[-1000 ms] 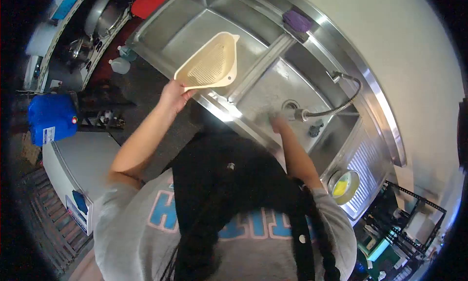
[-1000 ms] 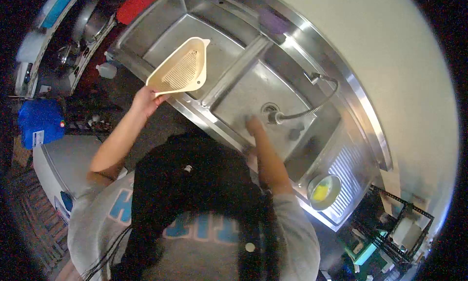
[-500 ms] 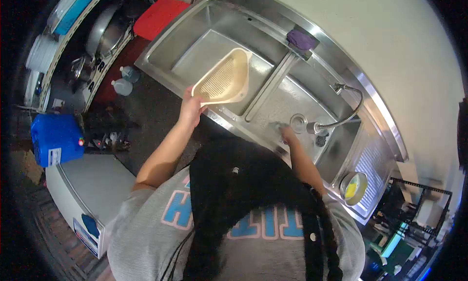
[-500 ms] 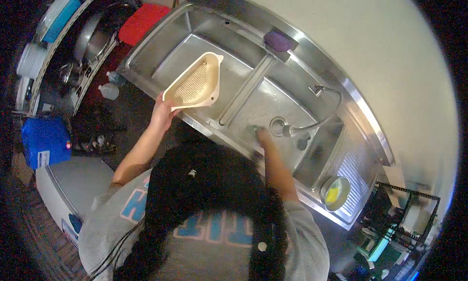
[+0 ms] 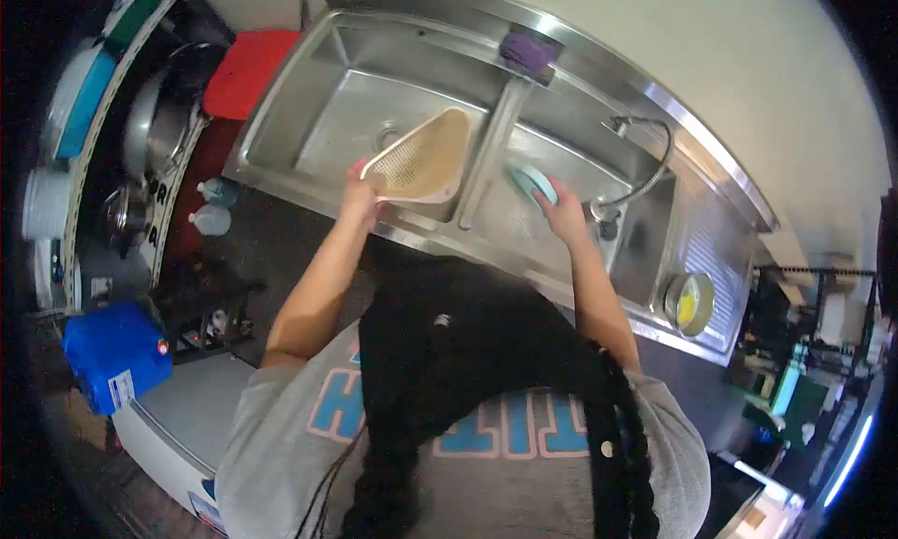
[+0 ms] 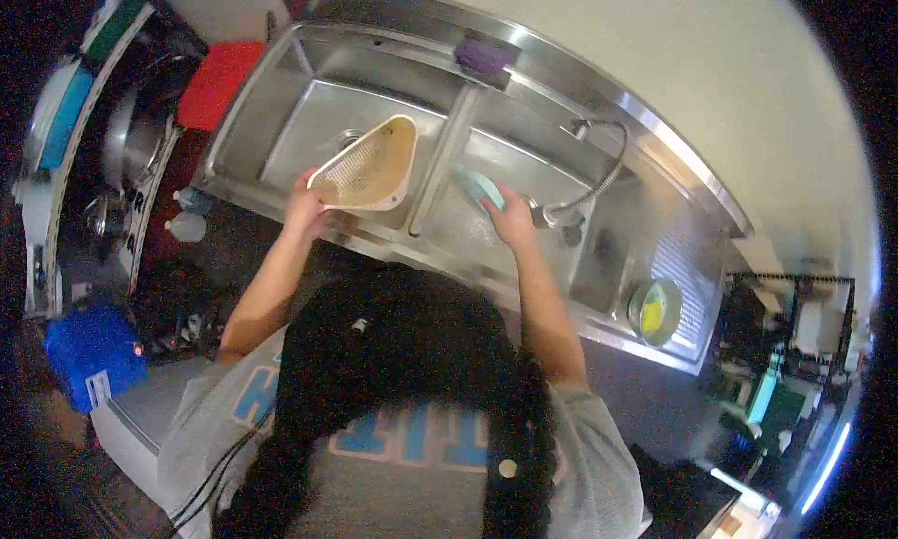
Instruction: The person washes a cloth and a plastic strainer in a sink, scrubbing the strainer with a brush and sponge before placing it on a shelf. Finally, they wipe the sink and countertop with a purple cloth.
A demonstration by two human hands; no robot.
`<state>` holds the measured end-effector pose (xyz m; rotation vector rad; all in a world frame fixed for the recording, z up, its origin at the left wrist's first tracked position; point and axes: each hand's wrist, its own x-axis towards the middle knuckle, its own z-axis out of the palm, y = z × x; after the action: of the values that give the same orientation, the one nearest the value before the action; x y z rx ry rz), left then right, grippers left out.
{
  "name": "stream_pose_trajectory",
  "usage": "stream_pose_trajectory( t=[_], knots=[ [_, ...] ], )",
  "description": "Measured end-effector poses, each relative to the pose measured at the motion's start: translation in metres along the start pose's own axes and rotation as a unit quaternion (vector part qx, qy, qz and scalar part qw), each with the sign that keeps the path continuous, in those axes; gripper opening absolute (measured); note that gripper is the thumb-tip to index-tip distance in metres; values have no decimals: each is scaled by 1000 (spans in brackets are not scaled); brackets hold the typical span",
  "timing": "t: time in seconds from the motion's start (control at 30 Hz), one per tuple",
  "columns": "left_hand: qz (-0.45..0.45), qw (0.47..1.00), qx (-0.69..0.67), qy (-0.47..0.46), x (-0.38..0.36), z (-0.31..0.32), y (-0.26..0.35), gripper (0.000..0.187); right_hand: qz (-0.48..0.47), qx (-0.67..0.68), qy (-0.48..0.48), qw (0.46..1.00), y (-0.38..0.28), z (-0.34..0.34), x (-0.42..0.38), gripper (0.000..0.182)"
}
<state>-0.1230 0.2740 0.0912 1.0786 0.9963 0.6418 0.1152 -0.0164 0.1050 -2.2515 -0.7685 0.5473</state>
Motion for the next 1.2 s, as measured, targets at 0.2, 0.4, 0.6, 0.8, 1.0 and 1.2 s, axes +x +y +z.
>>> stream_pose_trajectory(
  t=[0.2,0.4,0.6,0.8,1.0,1.2],
  knots=[
    [-223,956,-1,-189,-33,28,22,48,-367,-29,-32,929,-97,-2,3,38],
    [-267,953,28,-139,1,-5,-44,59,-295,44,38,954,-34,-13,-46,23],
    [-297,950,-3,-93,-67,18,-25,57,88,16,104,991,222,-56,-72,14],
    [-268,959,92,-23,-81,19,-44,51,245,-29,107,963,448,-63,11,46],
    [-219,963,147,53,-85,27,-49,42,335,-126,71,931,427,-21,53,66],
    [39,844,518,134,-90,42,-58,52,312,-95,-337,883,372,15,27,40]
  ],
)
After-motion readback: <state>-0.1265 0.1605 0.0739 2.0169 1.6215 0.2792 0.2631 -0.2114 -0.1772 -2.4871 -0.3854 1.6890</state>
